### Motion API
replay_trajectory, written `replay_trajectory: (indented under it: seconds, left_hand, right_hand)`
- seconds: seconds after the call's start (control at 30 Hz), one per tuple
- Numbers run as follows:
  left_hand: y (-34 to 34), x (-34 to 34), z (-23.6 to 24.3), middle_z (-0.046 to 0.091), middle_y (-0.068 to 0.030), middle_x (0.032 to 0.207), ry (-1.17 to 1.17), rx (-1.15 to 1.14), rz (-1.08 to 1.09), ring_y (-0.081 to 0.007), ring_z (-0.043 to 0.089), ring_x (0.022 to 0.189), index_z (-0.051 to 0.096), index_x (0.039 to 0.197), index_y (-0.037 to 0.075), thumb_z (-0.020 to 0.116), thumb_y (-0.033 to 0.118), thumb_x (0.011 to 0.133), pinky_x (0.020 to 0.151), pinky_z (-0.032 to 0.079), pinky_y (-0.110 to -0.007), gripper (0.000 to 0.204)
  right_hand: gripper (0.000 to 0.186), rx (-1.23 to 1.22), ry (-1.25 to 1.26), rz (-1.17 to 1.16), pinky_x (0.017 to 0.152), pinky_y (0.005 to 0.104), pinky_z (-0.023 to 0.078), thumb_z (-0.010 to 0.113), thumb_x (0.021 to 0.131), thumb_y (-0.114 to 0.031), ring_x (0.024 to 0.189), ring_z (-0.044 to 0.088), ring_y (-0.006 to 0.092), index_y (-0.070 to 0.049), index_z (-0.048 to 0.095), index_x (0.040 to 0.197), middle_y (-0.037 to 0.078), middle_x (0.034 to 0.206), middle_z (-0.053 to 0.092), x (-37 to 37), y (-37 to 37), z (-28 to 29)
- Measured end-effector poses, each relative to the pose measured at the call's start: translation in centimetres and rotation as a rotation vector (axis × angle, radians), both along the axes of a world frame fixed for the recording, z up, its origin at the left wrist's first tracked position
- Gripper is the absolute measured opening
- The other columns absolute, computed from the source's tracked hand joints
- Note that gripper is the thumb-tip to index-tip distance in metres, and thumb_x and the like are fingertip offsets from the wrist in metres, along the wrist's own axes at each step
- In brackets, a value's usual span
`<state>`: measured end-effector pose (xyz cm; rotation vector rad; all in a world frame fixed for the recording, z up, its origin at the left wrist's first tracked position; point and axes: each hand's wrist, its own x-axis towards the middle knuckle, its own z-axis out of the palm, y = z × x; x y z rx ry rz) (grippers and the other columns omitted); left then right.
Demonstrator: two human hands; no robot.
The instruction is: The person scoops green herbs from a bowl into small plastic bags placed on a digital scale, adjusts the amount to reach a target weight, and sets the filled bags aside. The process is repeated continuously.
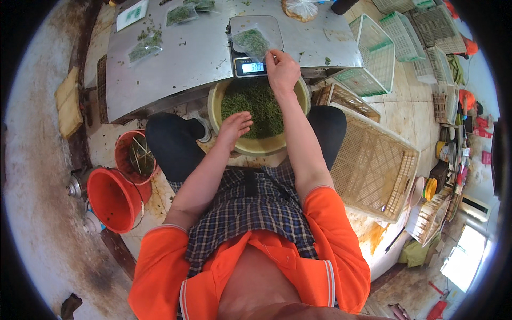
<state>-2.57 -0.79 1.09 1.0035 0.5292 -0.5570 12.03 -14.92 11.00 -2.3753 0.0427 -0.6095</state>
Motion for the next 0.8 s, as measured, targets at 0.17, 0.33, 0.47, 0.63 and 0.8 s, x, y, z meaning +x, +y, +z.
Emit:
replay_trajectory:
  seconds: [0.17,0.33,0.47,0.63,0.8]
  left_hand:
    - [-0.2,0.2,0.1,0.058,-0.0098,0.121,-0.014,0.003,-0.006,-0.0212,0.058,0.109,0.05,0.126,0.002,0.047,0.02,0.099,0.09,0.048,-0.034,0.033]
    - [-0.3,0.2,0.2,0.058,-0.0118,0.12,0.004,-0.025,0.004,-0.0213,0.059,0.109,0.05,0.126,0.001,0.047,0.019,0.099,0.09,0.05,-0.034,0.033]
    - [-0.3,0.2,0.4,0.059,-0.0132,0.118,-0.031,-0.084,0.008,-0.0219,0.06,0.106,0.049,0.126,0.0,0.047,0.022,0.099,0.089,0.051,-0.034,0.035]
    - [-0.6,0.7,2.8,0.061,-0.0137,0.114,-0.037,-0.288,-0.003,-0.0231,0.063,0.099,0.05,0.126,0.0,0.047,0.025,0.099,0.084,0.053,-0.034,0.037]
    - [-0.9,0.6,3.8,0.062,-0.0104,0.104,-0.039,-0.411,0.012,-0.0201,0.065,0.088,0.05,0.122,0.002,0.052,0.021,0.097,0.074,0.055,-0.031,0.032]
  right_hand:
    - [0.014,0.395,-0.015,-0.022,0.055,0.028,0.043,0.07,0.078,-0.015,0.056,0.052,0.0127,-0.003,0.071,0.086,0.003,0.062,0.058,-0.7,-1.4,-0.9]
    - [0.017,0.704,0.063,0.02,0.053,0.0203,0.037,0.071,0.08,-0.013,0.058,0.043,0.0021,0.002,0.07,0.088,-0.005,0.063,0.054,-3.2,-2.6,0.2]
    - [0.016,0.852,0.152,0.057,0.053,0.0187,0.035,0.07,0.081,-0.012,0.059,0.044,0.0013,0.003,0.07,0.088,-0.007,0.067,0.056,-5.0,-3.5,0.8]
    - [0.014,0.784,0.393,0.227,0.054,0.0187,0.036,0.069,0.082,-0.012,0.06,0.045,0.0012,0.001,0.07,0.087,-0.006,0.068,0.057,-8.9,-3.9,1.5]
    - [0.016,0.568,0.603,0.357,0.056,0.0213,0.04,0.071,0.079,-0.013,0.061,0.049,0.0034,0.001,0.07,0.086,-0.001,0.068,0.061,-11.7,-3.9,-1.4]
